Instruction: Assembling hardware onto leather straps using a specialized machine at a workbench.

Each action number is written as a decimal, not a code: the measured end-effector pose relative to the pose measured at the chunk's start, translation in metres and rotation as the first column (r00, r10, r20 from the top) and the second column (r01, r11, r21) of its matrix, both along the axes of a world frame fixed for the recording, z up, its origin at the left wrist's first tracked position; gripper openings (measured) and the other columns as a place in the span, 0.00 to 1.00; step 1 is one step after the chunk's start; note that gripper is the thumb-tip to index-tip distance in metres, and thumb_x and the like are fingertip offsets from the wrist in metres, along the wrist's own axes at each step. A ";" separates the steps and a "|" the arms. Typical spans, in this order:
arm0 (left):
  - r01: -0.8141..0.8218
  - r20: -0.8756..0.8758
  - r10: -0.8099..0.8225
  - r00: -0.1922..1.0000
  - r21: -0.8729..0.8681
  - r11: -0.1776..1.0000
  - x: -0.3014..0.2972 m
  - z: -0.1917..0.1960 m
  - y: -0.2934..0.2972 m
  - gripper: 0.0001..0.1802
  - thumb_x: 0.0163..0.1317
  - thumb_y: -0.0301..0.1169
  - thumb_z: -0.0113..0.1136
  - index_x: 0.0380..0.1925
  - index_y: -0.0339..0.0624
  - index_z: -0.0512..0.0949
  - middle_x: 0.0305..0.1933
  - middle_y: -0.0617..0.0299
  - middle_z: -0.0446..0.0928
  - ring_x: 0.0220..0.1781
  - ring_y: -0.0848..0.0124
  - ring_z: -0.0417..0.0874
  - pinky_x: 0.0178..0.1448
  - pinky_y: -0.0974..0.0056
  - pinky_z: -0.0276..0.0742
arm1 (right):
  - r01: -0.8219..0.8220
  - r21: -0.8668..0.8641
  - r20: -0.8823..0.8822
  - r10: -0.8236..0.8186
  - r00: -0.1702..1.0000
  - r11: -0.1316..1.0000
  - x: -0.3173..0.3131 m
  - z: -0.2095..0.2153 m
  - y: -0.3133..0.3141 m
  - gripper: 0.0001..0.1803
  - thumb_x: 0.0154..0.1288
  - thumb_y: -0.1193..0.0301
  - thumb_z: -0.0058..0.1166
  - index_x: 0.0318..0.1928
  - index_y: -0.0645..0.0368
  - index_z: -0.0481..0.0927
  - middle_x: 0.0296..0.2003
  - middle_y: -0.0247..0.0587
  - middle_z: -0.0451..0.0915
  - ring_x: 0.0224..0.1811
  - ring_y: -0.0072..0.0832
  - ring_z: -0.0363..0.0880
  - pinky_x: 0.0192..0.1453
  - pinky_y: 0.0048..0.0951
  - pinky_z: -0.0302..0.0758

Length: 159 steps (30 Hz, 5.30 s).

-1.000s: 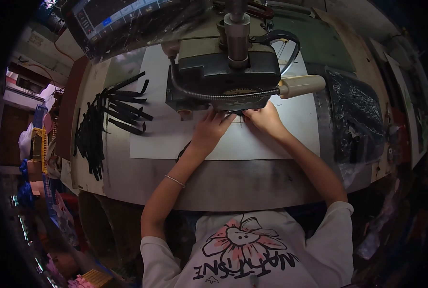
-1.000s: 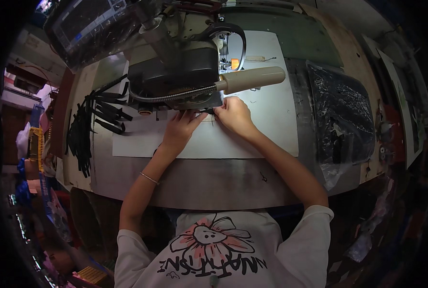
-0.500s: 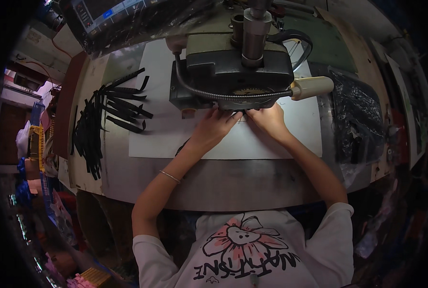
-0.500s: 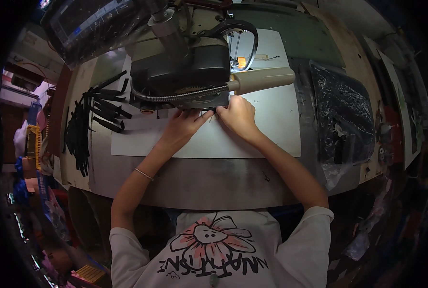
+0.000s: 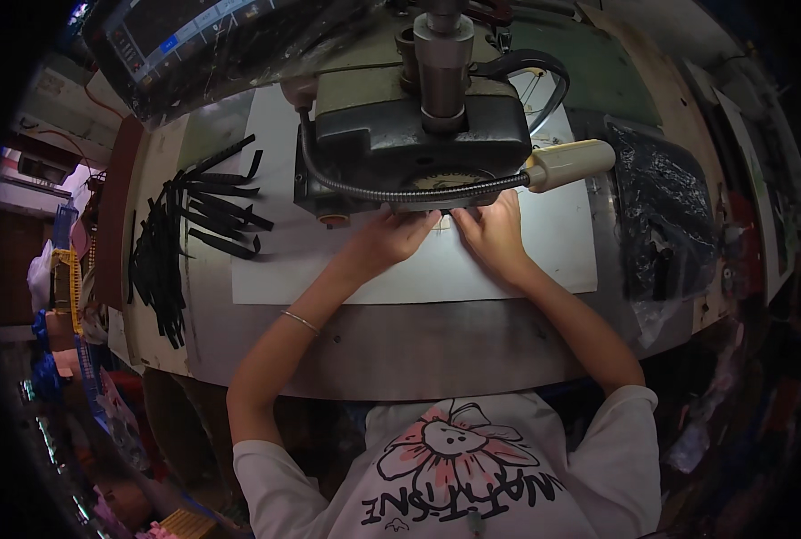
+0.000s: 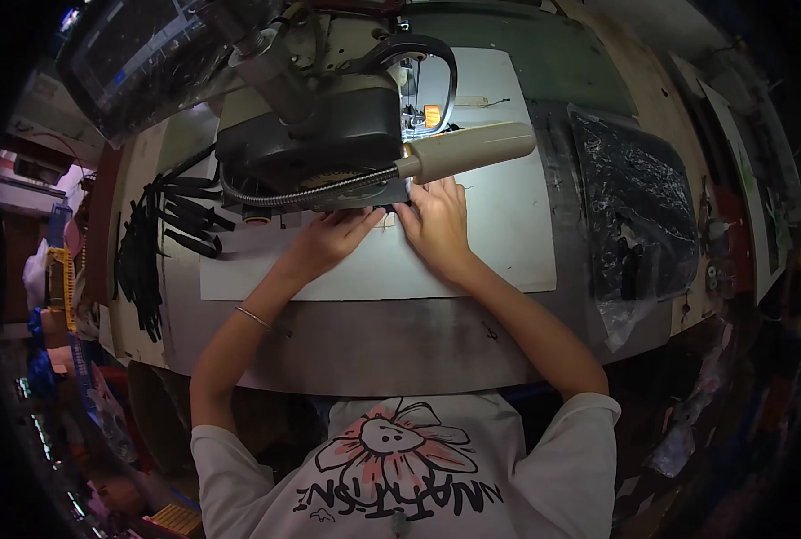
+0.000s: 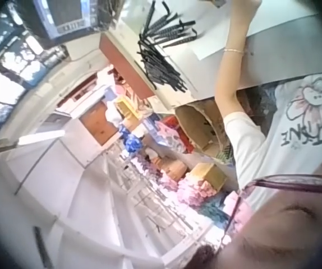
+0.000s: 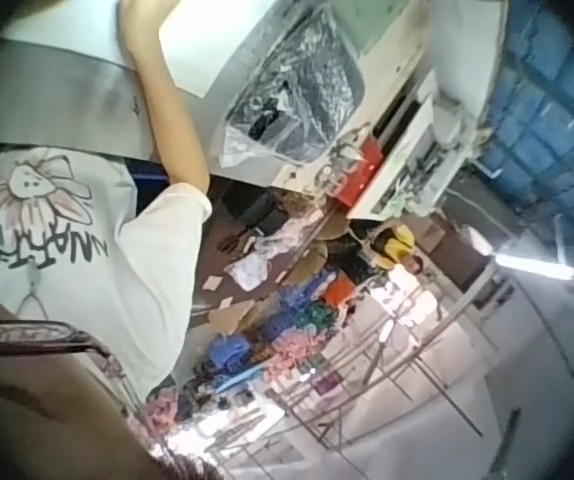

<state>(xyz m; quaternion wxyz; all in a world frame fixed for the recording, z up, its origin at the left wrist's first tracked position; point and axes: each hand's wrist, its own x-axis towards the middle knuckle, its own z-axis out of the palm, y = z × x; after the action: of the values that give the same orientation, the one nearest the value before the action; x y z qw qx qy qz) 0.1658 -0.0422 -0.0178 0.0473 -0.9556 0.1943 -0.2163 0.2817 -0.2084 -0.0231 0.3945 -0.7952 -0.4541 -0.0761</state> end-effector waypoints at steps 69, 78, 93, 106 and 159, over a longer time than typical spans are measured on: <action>-0.286 -0.196 0.237 0.952 -0.283 0.915 -0.029 0.005 -0.037 0.30 0.48 0.18 0.46 0.56 0.42 0.68 0.56 0.50 0.68 0.59 0.58 0.68 0.65 0.54 0.59 | -0.177 -0.077 -0.260 0.152 0.953 0.981 0.014 0.015 -0.020 0.11 0.51 0.74 0.59 0.36 0.65 0.77 0.36 0.44 0.75 0.45 0.41 0.69 0.50 0.36 0.65; -0.294 -0.173 0.248 0.953 -0.336 0.895 -0.027 0.002 -0.035 0.26 0.49 0.19 0.47 0.52 0.44 0.72 0.52 0.54 0.70 0.55 0.60 0.70 0.64 0.54 0.60 | -0.137 -0.042 -0.146 0.130 0.981 0.990 0.011 0.014 -0.020 0.09 0.51 0.75 0.57 0.34 0.66 0.76 0.36 0.49 0.75 0.45 0.45 0.69 0.48 0.39 0.67; -0.621 -0.229 0.587 0.776 -0.443 0.647 -0.069 0.019 0.055 0.15 0.43 0.31 0.65 0.33 0.42 0.74 0.37 0.55 0.72 0.42 0.53 0.71 0.49 0.55 0.66 | -0.002 -0.185 -0.082 -0.014 0.997 0.983 0.005 0.026 -0.011 0.06 0.46 0.77 0.55 0.26 0.67 0.74 0.23 0.48 0.75 0.27 0.42 0.74 0.34 0.37 0.71; -0.654 -0.491 0.446 0.749 -0.656 0.376 -0.086 0.035 0.079 0.17 0.44 0.25 0.65 0.38 0.40 0.78 0.37 0.57 0.73 0.33 0.67 0.76 0.40 0.66 0.73 | 0.033 -0.159 -0.282 -0.077 0.956 0.987 0.015 0.015 -0.027 0.07 0.52 0.74 0.56 0.33 0.63 0.80 0.36 0.47 0.76 0.43 0.41 0.70 0.49 0.35 0.67; -0.642 -0.557 0.343 0.756 -0.734 0.222 -0.112 0.025 0.031 0.08 0.46 0.24 0.66 0.29 0.37 0.81 0.28 0.61 0.74 0.30 0.72 0.76 0.35 0.70 0.70 | -0.065 -0.074 -0.137 0.054 0.989 0.995 -0.004 0.017 -0.095 0.08 0.51 0.77 0.58 0.35 0.59 0.77 0.32 0.38 0.73 0.39 0.35 0.68 0.45 0.31 0.66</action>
<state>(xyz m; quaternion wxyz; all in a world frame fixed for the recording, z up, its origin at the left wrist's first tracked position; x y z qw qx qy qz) 0.0540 -0.0109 0.0068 -0.4327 -0.8528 -0.2657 -0.1219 0.2780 -0.3038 -0.0057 0.3950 -0.7995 -0.4524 0.0076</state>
